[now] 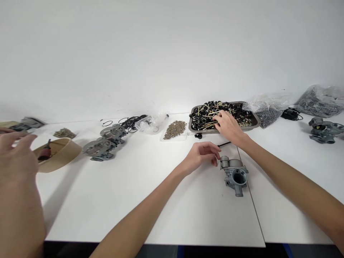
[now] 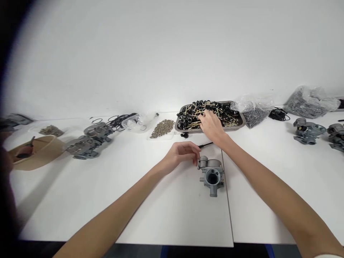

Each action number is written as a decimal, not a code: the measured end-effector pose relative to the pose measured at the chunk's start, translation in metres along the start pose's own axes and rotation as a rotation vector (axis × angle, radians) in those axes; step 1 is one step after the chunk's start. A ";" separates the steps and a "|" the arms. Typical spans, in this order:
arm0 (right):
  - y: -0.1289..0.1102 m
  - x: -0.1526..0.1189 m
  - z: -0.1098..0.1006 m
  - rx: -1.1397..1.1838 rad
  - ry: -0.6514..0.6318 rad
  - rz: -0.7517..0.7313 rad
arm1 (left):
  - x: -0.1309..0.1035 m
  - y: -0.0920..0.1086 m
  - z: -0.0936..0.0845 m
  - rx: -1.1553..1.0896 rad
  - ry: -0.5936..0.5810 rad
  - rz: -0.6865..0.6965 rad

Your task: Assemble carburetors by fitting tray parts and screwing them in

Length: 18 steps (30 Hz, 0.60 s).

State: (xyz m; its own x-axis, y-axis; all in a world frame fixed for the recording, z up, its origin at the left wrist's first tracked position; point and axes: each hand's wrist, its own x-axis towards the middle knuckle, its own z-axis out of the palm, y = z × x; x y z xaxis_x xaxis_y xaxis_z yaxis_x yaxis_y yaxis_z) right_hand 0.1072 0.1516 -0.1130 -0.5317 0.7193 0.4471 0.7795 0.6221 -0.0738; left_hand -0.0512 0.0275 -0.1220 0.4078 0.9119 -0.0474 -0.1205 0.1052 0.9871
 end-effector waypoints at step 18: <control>-0.015 0.010 -0.057 0.596 -0.049 -0.038 | 0.004 0.031 -0.017 -0.119 0.602 0.245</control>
State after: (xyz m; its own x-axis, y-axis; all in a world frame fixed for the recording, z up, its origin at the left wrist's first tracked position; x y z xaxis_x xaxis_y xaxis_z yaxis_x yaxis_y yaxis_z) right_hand 0.1089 0.1319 -0.0566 -0.5813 0.6978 0.4185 0.4471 0.7037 -0.5523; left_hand -0.0688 0.0408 -0.0946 -0.2170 0.9740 0.0654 -0.2592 -0.1221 0.9581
